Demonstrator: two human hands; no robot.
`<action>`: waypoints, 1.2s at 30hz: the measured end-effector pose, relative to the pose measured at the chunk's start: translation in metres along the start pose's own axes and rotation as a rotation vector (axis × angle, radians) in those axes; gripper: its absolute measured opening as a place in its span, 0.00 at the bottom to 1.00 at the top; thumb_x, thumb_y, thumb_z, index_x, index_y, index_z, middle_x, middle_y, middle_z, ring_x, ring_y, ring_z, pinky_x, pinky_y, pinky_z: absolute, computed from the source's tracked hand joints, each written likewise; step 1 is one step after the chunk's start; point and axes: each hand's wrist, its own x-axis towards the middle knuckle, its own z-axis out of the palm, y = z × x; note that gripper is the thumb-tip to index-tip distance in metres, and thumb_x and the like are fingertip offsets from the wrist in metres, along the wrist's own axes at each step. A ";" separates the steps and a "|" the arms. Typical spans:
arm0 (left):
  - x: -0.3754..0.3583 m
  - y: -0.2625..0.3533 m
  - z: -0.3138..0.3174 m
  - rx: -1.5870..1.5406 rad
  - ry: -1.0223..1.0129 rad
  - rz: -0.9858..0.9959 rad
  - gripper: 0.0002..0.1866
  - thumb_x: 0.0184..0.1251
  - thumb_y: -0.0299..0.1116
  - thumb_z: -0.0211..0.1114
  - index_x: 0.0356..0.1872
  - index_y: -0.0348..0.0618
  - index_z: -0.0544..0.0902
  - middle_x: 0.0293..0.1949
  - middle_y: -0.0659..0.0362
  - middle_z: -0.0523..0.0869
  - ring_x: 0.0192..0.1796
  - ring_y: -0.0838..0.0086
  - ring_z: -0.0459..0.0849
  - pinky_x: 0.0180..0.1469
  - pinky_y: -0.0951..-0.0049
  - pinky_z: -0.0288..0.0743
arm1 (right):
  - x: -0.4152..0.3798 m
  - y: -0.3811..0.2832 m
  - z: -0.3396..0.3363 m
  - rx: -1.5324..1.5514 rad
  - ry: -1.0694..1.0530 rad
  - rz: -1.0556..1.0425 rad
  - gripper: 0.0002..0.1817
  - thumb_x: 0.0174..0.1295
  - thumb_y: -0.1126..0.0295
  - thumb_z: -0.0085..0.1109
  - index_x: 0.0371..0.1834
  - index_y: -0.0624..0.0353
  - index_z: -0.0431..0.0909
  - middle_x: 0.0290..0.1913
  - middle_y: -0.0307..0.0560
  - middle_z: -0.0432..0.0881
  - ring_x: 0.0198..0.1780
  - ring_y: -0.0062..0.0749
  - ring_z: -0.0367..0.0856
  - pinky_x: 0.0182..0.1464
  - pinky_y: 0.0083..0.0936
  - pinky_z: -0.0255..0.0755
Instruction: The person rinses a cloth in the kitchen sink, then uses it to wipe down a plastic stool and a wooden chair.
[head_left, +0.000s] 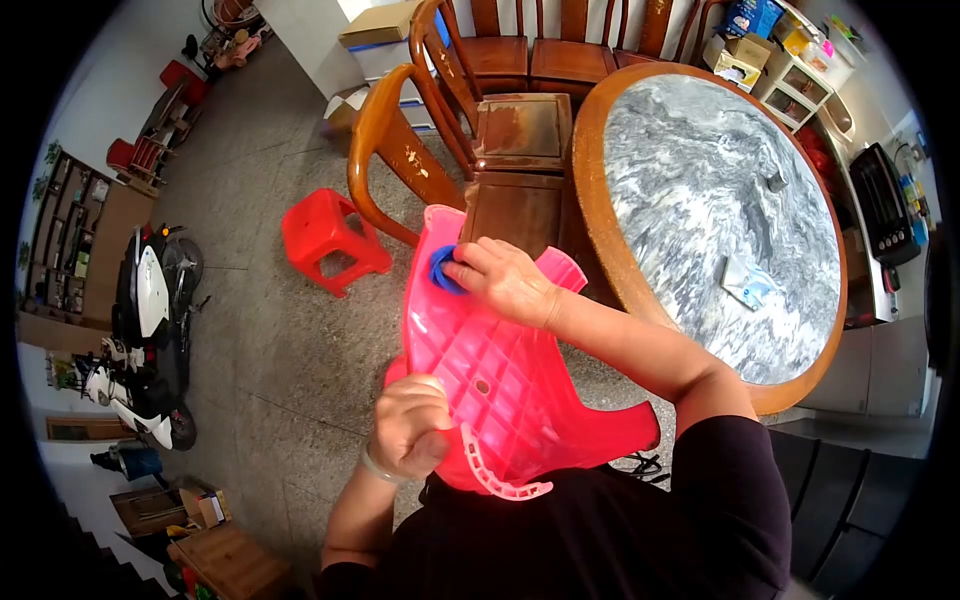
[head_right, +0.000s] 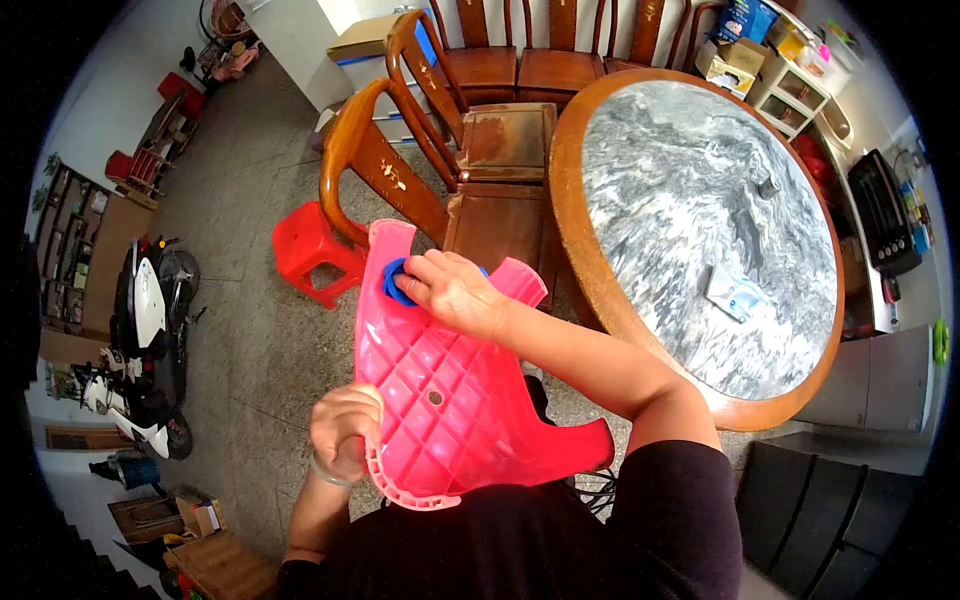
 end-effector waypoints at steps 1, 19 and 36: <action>0.002 0.000 0.001 0.018 -0.008 0.000 0.27 0.65 0.47 0.55 0.11 0.39 0.68 0.13 0.56 0.69 0.16 0.63 0.70 0.21 0.69 0.62 | -0.003 0.003 0.001 -0.010 -0.174 -0.010 0.07 0.48 0.69 0.55 0.30 0.55 0.80 0.37 0.44 0.74 0.40 0.38 0.75 0.41 0.31 0.72; 0.006 -0.007 0.002 -0.023 -0.024 0.001 0.27 0.64 0.48 0.58 0.10 0.42 0.66 0.11 0.58 0.65 0.14 0.65 0.66 0.20 0.69 0.58 | -0.008 0.016 0.053 0.689 -0.162 0.741 0.15 0.48 0.64 0.60 0.40 0.56 0.80 0.36 0.52 0.77 0.42 0.44 0.76 0.46 0.34 0.69; 0.010 -0.006 0.001 0.018 -0.011 0.051 0.27 0.65 0.48 0.56 0.10 0.43 0.65 0.11 0.59 0.64 0.13 0.67 0.65 0.19 0.69 0.57 | -0.006 0.026 0.048 0.637 -0.091 0.703 0.13 0.48 0.70 0.58 0.38 0.62 0.78 0.37 0.54 0.78 0.42 0.44 0.77 0.47 0.33 0.70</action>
